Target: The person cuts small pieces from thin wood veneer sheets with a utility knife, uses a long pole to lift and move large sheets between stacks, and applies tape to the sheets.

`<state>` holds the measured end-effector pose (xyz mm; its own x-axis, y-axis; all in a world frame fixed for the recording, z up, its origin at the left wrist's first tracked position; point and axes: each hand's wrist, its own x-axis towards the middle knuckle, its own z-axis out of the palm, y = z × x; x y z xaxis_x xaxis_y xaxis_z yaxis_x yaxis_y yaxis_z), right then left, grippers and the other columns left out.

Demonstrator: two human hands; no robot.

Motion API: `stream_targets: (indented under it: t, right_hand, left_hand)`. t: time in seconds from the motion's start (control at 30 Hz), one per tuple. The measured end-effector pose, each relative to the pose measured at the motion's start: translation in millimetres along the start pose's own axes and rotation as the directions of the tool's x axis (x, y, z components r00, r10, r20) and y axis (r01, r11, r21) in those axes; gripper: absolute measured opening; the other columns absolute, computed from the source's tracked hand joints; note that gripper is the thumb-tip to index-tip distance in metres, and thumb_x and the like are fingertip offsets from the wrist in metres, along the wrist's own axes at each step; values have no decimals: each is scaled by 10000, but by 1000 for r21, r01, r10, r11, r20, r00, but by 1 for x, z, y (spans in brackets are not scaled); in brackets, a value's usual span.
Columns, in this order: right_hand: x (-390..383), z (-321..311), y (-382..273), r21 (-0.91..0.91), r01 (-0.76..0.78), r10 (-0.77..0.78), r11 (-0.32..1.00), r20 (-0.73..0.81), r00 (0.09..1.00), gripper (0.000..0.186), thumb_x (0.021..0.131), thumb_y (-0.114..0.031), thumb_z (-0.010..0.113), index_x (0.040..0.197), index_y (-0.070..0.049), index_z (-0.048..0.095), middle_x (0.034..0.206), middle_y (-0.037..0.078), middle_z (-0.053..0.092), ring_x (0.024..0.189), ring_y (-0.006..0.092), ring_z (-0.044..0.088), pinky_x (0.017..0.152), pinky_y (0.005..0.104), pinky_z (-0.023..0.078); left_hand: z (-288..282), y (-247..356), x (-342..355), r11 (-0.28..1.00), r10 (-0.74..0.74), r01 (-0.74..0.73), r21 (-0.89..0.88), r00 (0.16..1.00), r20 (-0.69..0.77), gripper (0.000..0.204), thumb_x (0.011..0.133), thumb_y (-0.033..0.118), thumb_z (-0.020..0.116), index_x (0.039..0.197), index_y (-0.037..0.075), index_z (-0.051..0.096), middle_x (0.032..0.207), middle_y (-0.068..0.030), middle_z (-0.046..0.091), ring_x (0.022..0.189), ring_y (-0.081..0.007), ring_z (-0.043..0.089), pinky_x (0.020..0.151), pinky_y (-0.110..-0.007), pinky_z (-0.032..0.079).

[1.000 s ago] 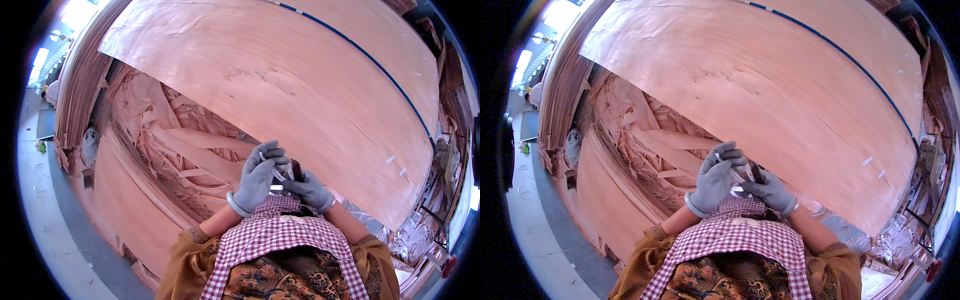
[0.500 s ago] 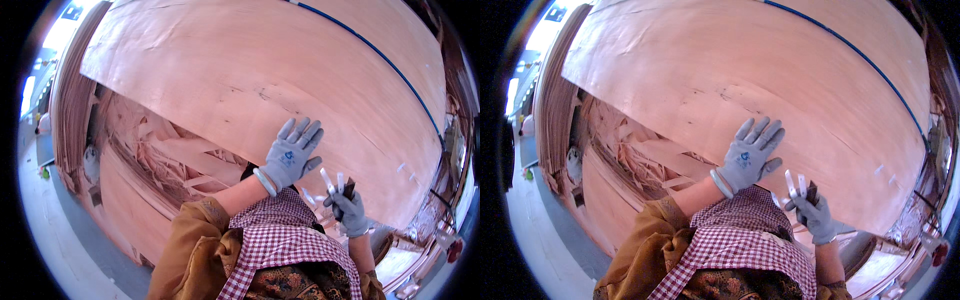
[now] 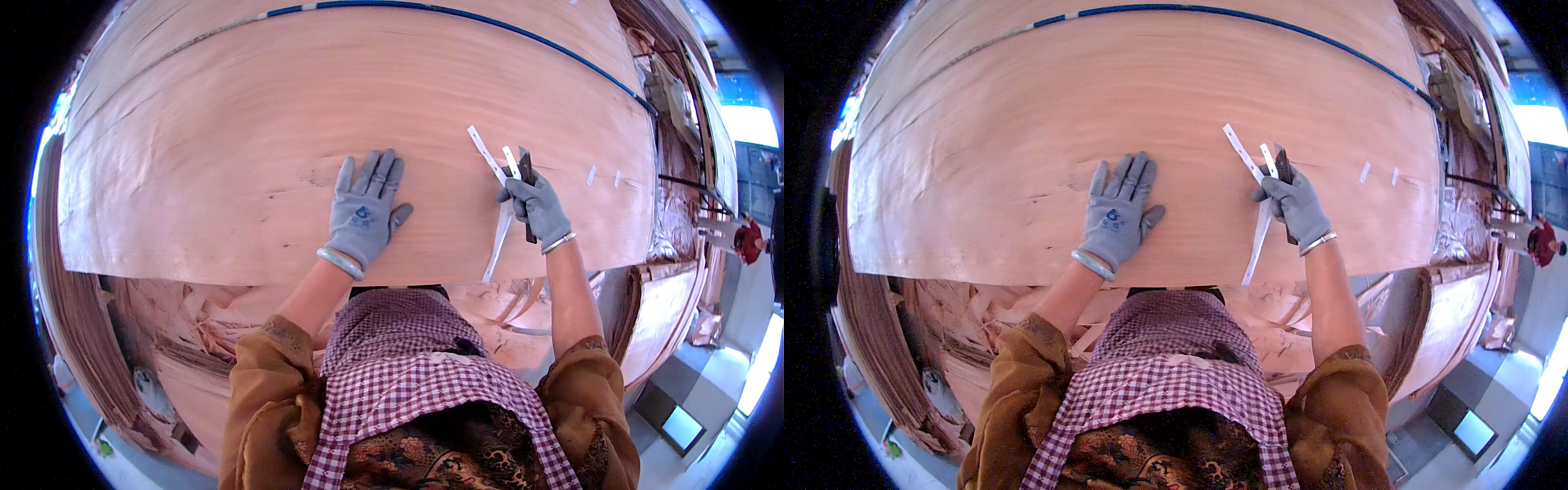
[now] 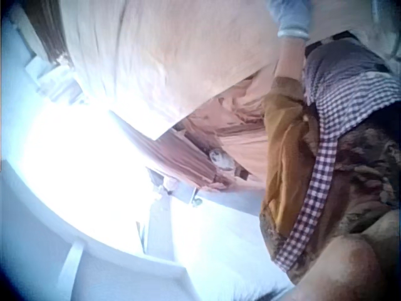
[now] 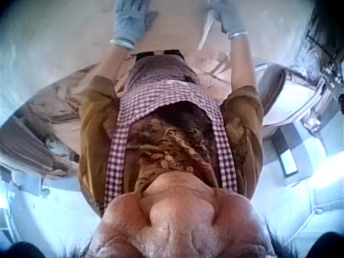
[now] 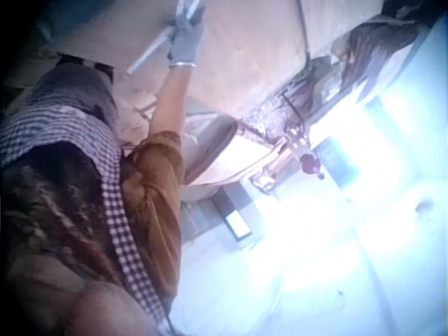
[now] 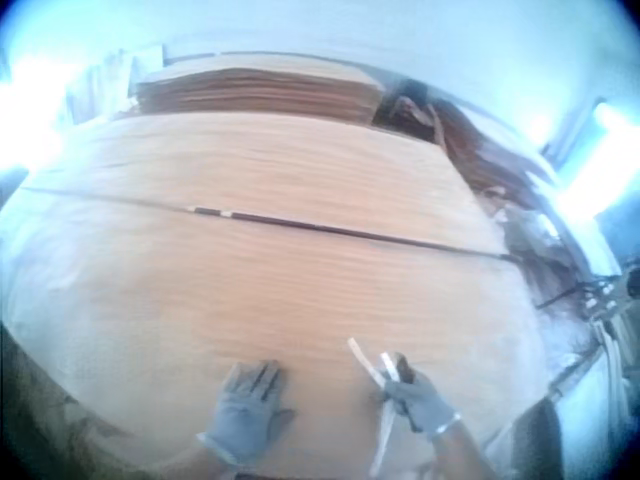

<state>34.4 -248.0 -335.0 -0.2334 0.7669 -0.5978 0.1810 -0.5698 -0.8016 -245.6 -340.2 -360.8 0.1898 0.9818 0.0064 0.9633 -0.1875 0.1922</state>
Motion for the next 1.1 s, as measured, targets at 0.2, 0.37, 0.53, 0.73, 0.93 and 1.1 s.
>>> stream_targets:
  t: [0.2,0.37,0.53,0.73,0.93,1.1]
  right_hand:
    - [-13,-22,1,-53,-47,44,997,-63,997,240,867,-150,576,1073,-27,562,702,53,605,430,30,364,382,179,263]
    - [0,-21,7,-169,-45,31,985,-83,996,231,871,-179,577,1053,-37,561,686,17,597,436,23,354,382,179,260]
    - [-5,-28,12,-257,4,-33,966,-107,994,262,864,-213,592,1052,-36,545,685,1,600,444,23,361,385,185,275]
    - [-14,-13,4,-219,-42,43,975,3,999,196,850,-228,613,892,-41,576,651,57,628,420,45,401,376,197,297]
    - [-35,30,-36,-192,-2,27,981,126,992,217,855,-240,628,921,-36,593,652,59,629,402,30,374,370,184,277]
    - [-1,66,-51,-66,84,-69,994,199,978,235,858,-258,630,954,-48,588,700,24,616,422,17,363,380,173,246]
  left_hand:
    - [7,28,33,982,187,-188,-7,980,-71,560,880,359,487,1351,66,412,1410,-82,394,1324,-231,321,1116,-420,174]
    - [38,59,91,939,316,-328,-100,941,-120,522,857,348,516,1311,95,465,1387,-59,427,1293,-215,362,1097,-390,220]
    - [28,69,107,931,353,-348,-113,935,32,529,843,394,527,1315,163,464,1387,-37,424,1285,-213,364,1071,-401,247]
    - [17,75,103,958,286,-281,-55,945,156,545,843,435,512,1334,210,436,1407,-23,393,1294,-214,342,1064,-422,237]
    - [21,71,96,953,268,-257,-158,962,52,447,813,330,549,1240,203,513,1343,-24,451,1260,-216,381,1057,-379,261]
    - [4,23,31,965,81,-130,-230,974,-211,402,801,208,564,1170,50,559,1300,-111,487,1244,-260,409,1066,-435,269]
